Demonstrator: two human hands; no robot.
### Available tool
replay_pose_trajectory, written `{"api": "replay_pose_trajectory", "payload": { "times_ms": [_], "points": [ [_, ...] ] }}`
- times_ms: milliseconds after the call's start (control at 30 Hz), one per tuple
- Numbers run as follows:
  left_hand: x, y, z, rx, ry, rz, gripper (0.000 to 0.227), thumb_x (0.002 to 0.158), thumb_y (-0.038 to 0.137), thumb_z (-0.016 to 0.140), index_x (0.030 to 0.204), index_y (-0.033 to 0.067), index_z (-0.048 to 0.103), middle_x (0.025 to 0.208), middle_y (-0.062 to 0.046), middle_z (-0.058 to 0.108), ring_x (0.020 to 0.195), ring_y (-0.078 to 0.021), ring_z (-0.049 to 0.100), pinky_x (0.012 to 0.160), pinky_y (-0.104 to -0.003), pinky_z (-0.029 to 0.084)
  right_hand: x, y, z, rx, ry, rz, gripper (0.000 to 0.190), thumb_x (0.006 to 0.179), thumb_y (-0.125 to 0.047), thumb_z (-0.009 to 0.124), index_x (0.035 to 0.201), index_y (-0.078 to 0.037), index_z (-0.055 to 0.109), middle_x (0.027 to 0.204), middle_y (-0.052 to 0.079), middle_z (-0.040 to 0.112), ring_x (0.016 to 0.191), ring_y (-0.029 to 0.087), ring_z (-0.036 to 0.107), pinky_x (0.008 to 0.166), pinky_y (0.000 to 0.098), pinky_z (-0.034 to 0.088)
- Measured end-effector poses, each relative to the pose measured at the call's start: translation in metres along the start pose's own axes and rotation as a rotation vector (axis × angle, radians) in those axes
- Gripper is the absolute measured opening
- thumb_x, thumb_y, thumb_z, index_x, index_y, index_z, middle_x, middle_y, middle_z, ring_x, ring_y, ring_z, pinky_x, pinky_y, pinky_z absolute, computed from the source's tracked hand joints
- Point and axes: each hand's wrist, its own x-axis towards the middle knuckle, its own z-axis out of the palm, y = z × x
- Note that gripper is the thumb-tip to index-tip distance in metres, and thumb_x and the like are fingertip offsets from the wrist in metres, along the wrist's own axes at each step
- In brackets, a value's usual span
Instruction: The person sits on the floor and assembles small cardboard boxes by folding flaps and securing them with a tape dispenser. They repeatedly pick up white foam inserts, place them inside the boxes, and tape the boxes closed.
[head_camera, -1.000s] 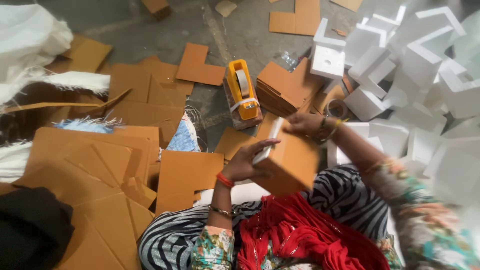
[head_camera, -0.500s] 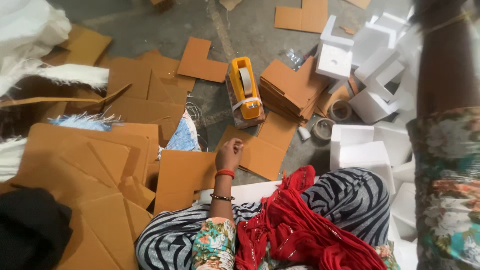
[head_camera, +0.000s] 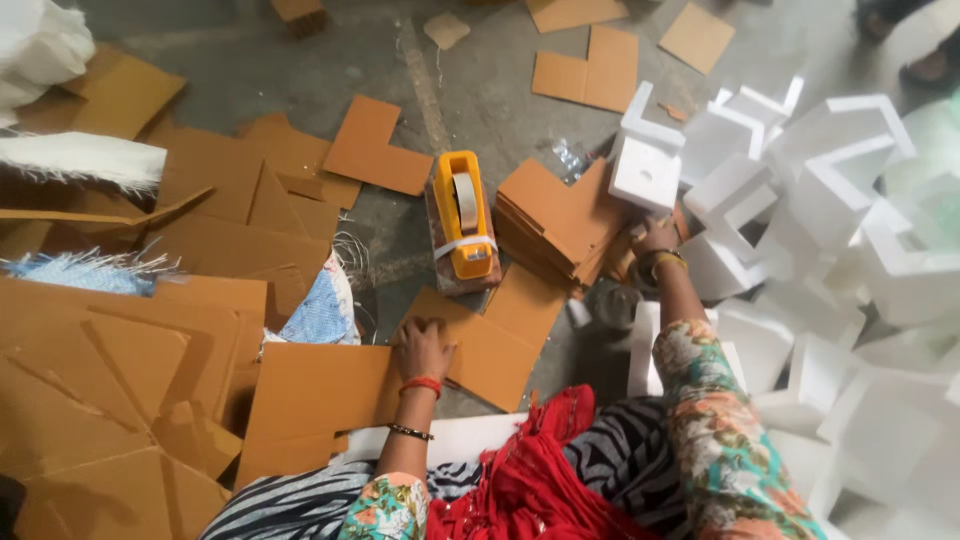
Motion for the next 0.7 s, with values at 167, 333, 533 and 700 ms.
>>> {"api": "replay_pose_trajectory", "payload": {
  "times_ms": [167, 333, 533, 700],
  "points": [
    [-0.004, -0.001, 0.006, 0.14, 0.017, -0.019, 0.082, 0.061, 0.049, 0.093, 0.13, 0.0238, 0.057, 0.147, -0.022, 0.041, 0.14, -0.0415, 0.037, 0.11, -0.051, 0.04, -0.018, 0.005, -0.011, -0.114, 0.312, -0.058, 0.064, 0.089, -0.035, 0.081, 0.144, -0.013, 0.057, 0.149, 0.03, 0.046, 0.135, 0.048, 0.045, 0.109, 0.053, 0.04],
    [-0.002, -0.005, 0.007, 0.164, 0.026, -0.059, 0.105, 0.056, 0.057, 0.093, 0.144, 0.0271, 0.045, 0.153, -0.028, 0.032, 0.14, -0.0449, 0.035, 0.111, -0.05, 0.038, -0.037, 0.014, -0.098, -0.088, 0.998, 0.019, 0.055, 0.109, -0.027, 0.075, 0.16, -0.022, 0.054, 0.156, 0.02, 0.052, 0.143, 0.042, 0.048, 0.12, 0.0514, 0.038],
    [0.004, -0.013, 0.019, 0.137, 0.049, -0.089, 0.105, 0.057, 0.052, 0.094, 0.146, 0.0266, 0.045, 0.145, -0.023, 0.043, 0.133, -0.0414, 0.044, 0.108, -0.05, 0.04, -0.125, -0.053, -0.132, 0.247, 0.153, -0.376, 0.033, 0.093, -0.007, 0.069, 0.125, -0.005, 0.062, 0.119, 0.023, 0.066, 0.106, 0.041, 0.065, 0.092, 0.049, 0.053],
    [0.015, -0.03, 0.028, 0.046, 0.156, -0.141, 0.091, 0.066, 0.035, 0.093, 0.145, 0.0293, 0.049, 0.129, -0.017, 0.056, 0.118, -0.0387, 0.056, 0.1, -0.049, 0.046, -0.219, -0.144, -0.053, 0.215, -0.343, -0.823, 0.046, 0.094, -0.015, 0.061, 0.137, -0.03, 0.057, 0.155, 0.015, 0.038, 0.107, 0.039, 0.069, 0.085, 0.0443, 0.061]
  ]
}}
